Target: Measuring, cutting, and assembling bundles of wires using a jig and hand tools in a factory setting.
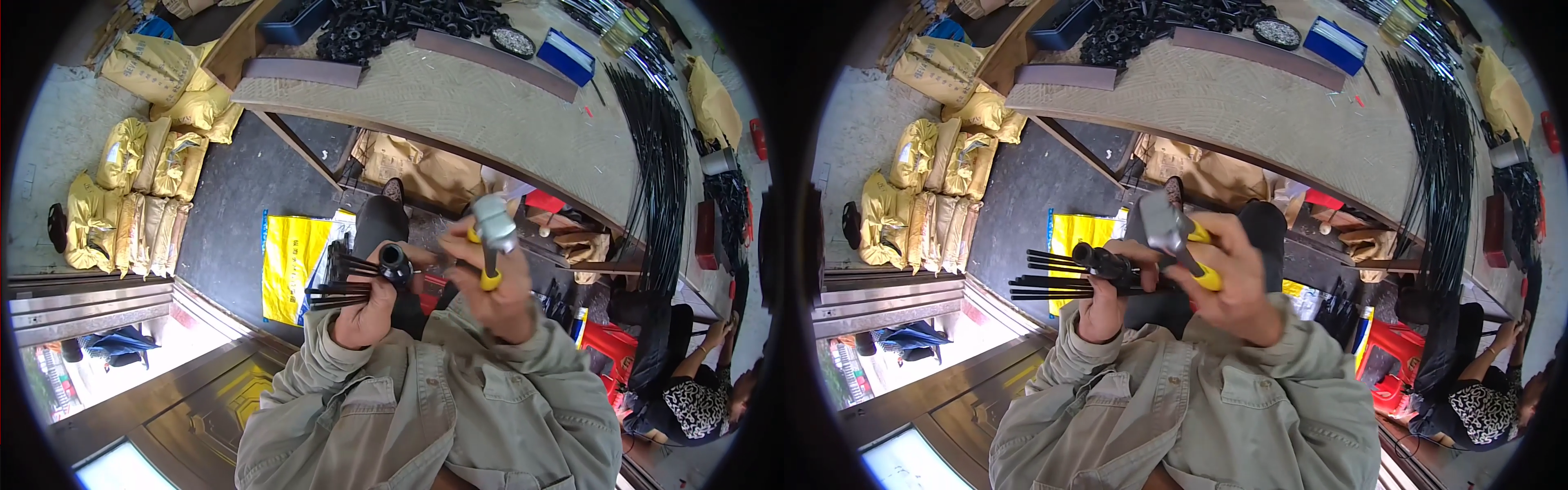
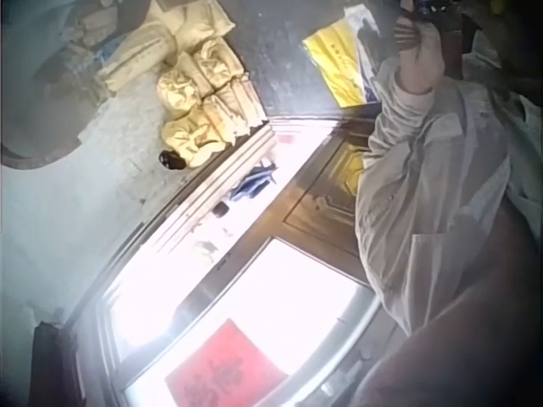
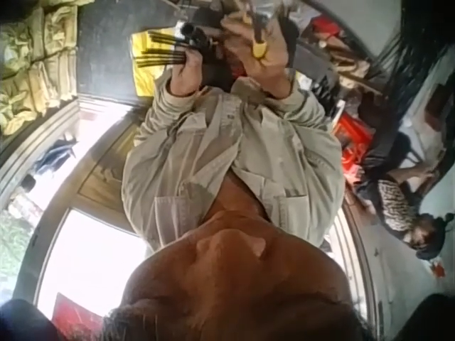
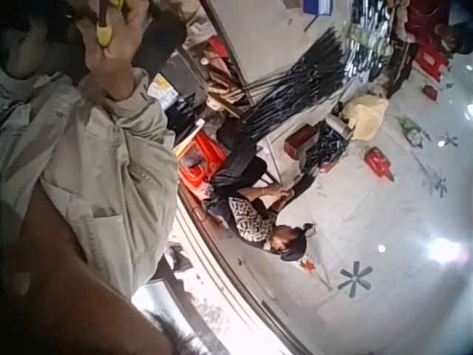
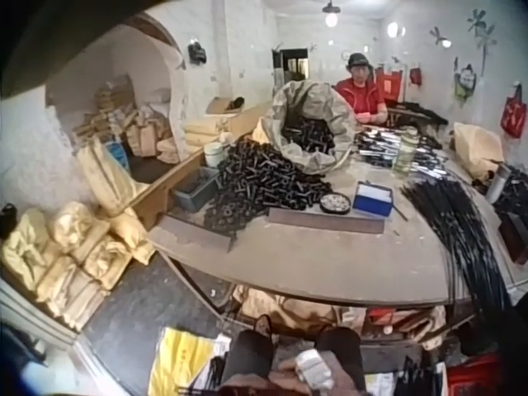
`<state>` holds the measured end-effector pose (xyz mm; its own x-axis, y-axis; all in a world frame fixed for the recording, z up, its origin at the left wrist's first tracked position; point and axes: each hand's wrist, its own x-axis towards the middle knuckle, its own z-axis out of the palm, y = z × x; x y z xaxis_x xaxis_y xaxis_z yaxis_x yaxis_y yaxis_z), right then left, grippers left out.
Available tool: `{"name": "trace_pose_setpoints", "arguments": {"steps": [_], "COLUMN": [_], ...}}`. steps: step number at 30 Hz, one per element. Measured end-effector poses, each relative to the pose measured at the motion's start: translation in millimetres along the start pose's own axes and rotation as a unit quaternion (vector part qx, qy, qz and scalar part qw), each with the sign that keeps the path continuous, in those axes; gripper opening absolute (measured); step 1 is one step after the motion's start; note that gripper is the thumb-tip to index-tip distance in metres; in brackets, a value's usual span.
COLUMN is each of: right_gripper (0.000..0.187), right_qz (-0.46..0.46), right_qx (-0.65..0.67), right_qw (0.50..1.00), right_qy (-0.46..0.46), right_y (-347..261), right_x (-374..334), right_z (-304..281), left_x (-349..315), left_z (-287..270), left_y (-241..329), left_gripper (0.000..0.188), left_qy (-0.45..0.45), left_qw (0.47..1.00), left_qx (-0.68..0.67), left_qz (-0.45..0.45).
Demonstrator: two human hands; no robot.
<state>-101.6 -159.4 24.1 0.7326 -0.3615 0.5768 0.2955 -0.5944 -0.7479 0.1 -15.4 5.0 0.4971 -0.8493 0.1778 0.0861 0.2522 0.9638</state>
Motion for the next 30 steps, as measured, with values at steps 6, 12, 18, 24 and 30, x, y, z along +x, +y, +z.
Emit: {"name": "trace_pose_setpoints", "arguments": {"steps": [6, 12, 18, 24, 30], "right_gripper": [0.025, 0.025, 0.032, 0.036, 0.036], "right_qz": [-0.075, -0.099, -0.143, -0.134, -0.147], "right_qx": [-0.382, -0.364, -0.468, -0.505, -0.518], "right_qw": [0.901, 0.890, 0.846, 0.825, 0.809], "right_qy": [-0.193, -0.255, -0.210, -0.215, -0.235], "right_y": [-1, -4, -9, -16, -20], "right_x": [-13, 2, 13, 21, 23], "right_z": [-73, -56, -50, -50, -46], "left_x": [0, -10, -3, -3, -6], "left_z": [-15, -2, -4, -7, -8], "left_y": [-4, -8, -5, -10, -11], "left_gripper": [0.053, 0.058, 0.063, 0.067, 0.069], "left_qy": [0.004, 0.053, 0.069, 0.075, 0.090], "left_qw": [0.998, 0.998, 0.997, 0.996, 0.994], "left_qx": [-0.060, -0.038, -0.034, -0.041, -0.055], "left_qz": [0.024, -0.015, -0.021, -0.012, -0.015]}}
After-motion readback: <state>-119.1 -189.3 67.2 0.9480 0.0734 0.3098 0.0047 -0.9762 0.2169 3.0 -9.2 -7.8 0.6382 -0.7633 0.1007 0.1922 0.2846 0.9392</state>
